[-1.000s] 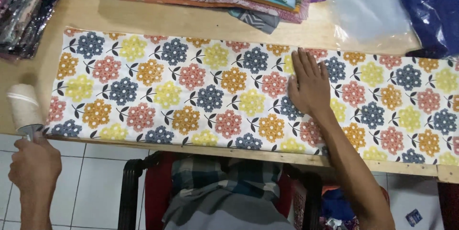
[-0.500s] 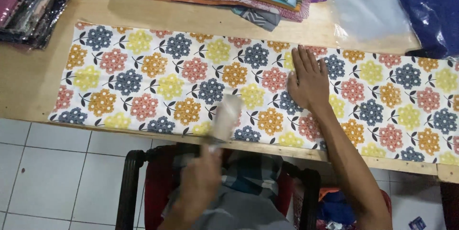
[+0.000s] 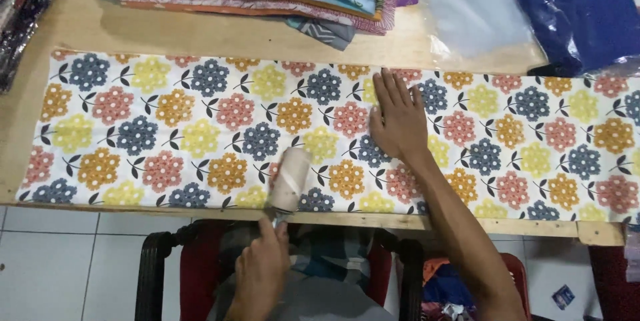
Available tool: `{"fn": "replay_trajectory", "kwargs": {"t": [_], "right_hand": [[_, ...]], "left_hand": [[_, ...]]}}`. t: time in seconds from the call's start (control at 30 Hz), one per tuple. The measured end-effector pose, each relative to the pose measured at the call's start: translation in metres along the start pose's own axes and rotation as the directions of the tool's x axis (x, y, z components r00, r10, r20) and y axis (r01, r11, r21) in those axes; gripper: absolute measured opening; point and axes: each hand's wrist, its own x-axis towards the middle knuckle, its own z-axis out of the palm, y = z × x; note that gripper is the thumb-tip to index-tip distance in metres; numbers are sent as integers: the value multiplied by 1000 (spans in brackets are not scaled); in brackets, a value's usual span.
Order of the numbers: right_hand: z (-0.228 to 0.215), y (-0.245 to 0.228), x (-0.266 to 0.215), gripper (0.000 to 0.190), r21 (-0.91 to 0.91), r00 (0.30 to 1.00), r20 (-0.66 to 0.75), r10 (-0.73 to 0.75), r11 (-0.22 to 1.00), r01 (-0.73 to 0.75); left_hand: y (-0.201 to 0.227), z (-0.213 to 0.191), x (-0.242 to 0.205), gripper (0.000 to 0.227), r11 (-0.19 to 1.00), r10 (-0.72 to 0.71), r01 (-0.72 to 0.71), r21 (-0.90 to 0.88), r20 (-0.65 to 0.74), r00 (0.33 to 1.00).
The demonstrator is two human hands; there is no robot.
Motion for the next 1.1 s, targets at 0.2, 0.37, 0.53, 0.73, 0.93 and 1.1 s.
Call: {"fn": "replay_trajectory", "kwargs": {"t": [0.2, 0.37, 0.53, 0.73, 0.93, 1.1], "right_hand": [[-3, -2, -2, 66, 22, 1000, 5, 1, 1000, -1], [0, 1, -3, 65, 11, 999, -31, -25, 1000, 25], [-3, -4, -1, 66, 17, 1000, -19, -15, 1000, 15], [-6, -7, 1, 69, -6, 1000, 22, 8, 1000, -8], [-6, -8, 2, 69, -6, 1000, 20, 20, 1000, -20], [-5, -7, 1, 69, 10, 1000, 7, 17, 1000, -17]], "left_hand": [[-16, 7, 13, 40, 999, -26, 29, 38, -63, 998], [-38, -5, 24, 43, 997, -67, 73, 33, -163, 984], [-65, -32, 34, 42, 994, -110, 113, 3, -228, 967], [-109, -68, 48, 41, 980, -198, 193, -45, -294, 935], [-157, -109, 57, 53, 967, -255, 240, -88, -371, 893], [-206, -123, 74, 49, 969, -235, 243, -51, -502, 833]]}}
